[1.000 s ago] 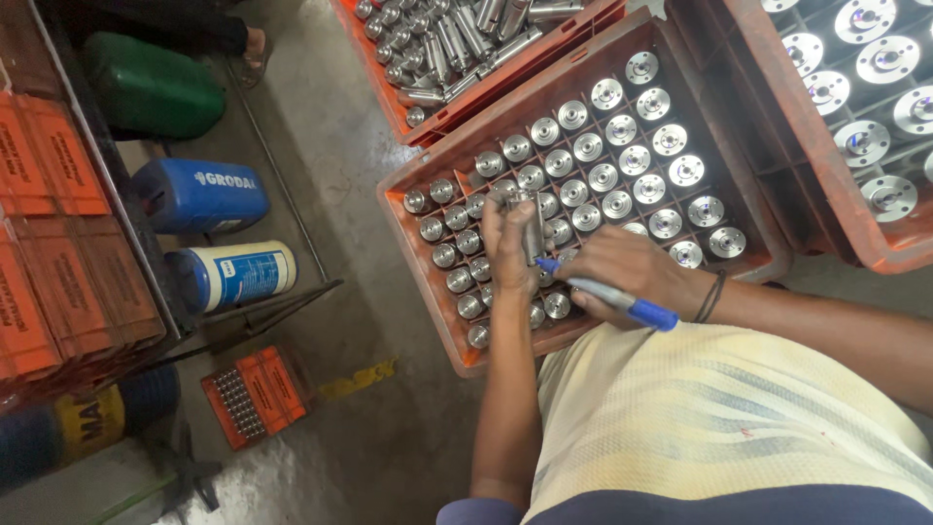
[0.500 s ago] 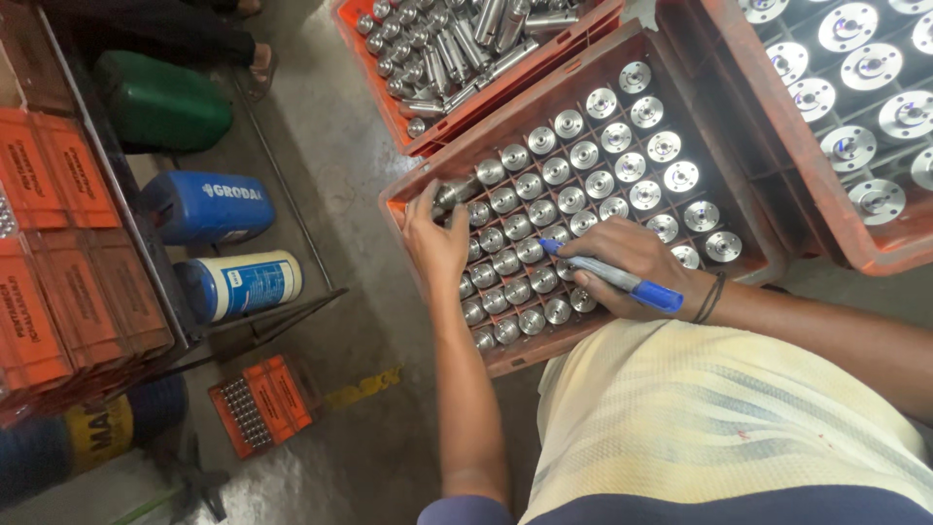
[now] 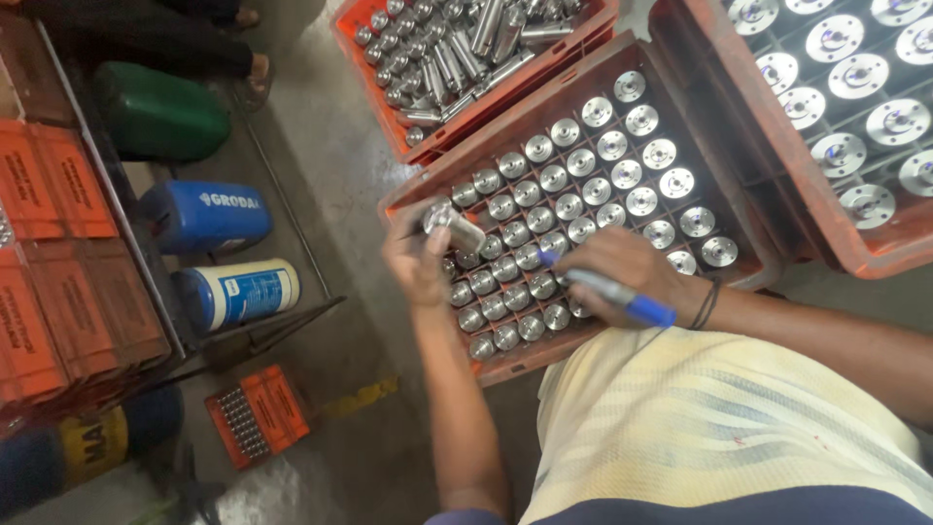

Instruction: The person picks up small cylindrical metal parts from an orange crate and marks them with a blue marker. They place the marked parts back into the crate and repeat the process for multiple items.

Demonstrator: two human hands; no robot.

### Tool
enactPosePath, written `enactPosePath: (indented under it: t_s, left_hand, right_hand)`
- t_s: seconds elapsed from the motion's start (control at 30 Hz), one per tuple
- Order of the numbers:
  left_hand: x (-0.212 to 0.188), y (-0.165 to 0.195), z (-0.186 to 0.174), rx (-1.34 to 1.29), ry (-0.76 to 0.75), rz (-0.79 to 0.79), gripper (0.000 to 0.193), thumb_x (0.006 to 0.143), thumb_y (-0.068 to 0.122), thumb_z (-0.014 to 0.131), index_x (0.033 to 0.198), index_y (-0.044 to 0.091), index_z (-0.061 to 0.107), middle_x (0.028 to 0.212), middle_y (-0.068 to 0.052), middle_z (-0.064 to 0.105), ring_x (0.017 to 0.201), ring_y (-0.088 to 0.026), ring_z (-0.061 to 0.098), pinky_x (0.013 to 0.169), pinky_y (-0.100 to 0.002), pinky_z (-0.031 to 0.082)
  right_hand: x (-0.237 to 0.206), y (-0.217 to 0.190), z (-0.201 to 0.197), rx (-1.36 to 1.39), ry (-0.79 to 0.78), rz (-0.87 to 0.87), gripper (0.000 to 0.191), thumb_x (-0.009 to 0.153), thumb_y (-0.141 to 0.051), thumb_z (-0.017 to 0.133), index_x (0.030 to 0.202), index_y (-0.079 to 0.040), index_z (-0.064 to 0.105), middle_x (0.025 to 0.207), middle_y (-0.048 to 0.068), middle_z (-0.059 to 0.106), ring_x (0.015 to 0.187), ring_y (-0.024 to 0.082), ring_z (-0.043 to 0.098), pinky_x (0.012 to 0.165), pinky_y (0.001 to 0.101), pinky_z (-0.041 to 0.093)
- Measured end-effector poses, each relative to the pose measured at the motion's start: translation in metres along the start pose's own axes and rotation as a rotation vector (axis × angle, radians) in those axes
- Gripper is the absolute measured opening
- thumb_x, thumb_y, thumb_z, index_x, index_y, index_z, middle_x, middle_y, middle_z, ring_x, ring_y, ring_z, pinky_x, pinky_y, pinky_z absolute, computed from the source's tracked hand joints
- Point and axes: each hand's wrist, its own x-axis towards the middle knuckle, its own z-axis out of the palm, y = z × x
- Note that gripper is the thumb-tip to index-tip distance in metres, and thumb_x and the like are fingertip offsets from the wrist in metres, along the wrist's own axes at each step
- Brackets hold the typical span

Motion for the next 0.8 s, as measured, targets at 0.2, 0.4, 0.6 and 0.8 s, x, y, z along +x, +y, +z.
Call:
enactPosePath:
  t_s: [0.2, 0.4, 0.6, 0.8]
  left_hand:
    - [-0.034, -0.067, 0.054, -0.318, 0.000, -0.298, 0.039, 0.110, 0.038, 0.046, 0.118, 0.004, 0.063, 0.092, -0.003, 0.066, 0.076, -0.010, 0.061, 0.066, -0.027, 0.052]
    - [-0.045, -0.064, 0.061, -0.352, 0.067, -0.384, 0.036, 0.099, 0.041, 0.053, 0.118, 0.011, 0.057, 0.090, -0.002, 0.067, 0.063, -0.010, 0.060, 0.055, -0.027, 0.050]
    - [-0.042, -0.073, 0.059, -0.376, -0.049, -0.315, 0.035, 0.093, 0.029, 0.065, 0.119, 0.009, 0.051, 0.088, -0.009, 0.065, 0.069, -0.017, 0.066, 0.060, -0.030, 0.057]
    - [-0.026, -0.048, 0.039, 0.240, -0.012, -0.129, 0.033, 0.097, 0.033, 0.060, 0.109, 0.003, 0.060, 0.085, -0.015, 0.071, 0.065, -0.024, 0.067, 0.054, -0.037, 0.053]
  right_hand:
    - [0.013, -0.001, 0.005, -0.020, 0.040, -0.069, 0.026, 0.085, -0.010, 0.071, 0.109, -0.003, 0.065, 0.085, 0.009, 0.062, 0.076, 0.027, 0.059, 0.071, 0.0413, 0.048]
    - [-0.002, 0.000, 0.007, 0.079, 0.043, -0.024, 0.023, 0.087, -0.010, 0.069, 0.109, -0.004, 0.064, 0.087, 0.008, 0.064, 0.075, 0.021, 0.062, 0.068, 0.0364, 0.048]
    - [-0.008, 0.002, 0.013, 0.084, 0.011, 0.023, 0.021, 0.087, -0.012, 0.073, 0.106, -0.005, 0.066, 0.082, 0.006, 0.063, 0.070, 0.019, 0.059, 0.063, 0.0357, 0.049]
    - [-0.005, -0.001, 0.011, 0.045, -0.032, 0.001, 0.022, 0.083, -0.009, 0.070, 0.105, -0.005, 0.067, 0.081, 0.007, 0.065, 0.068, 0.023, 0.060, 0.064, 0.0385, 0.050]
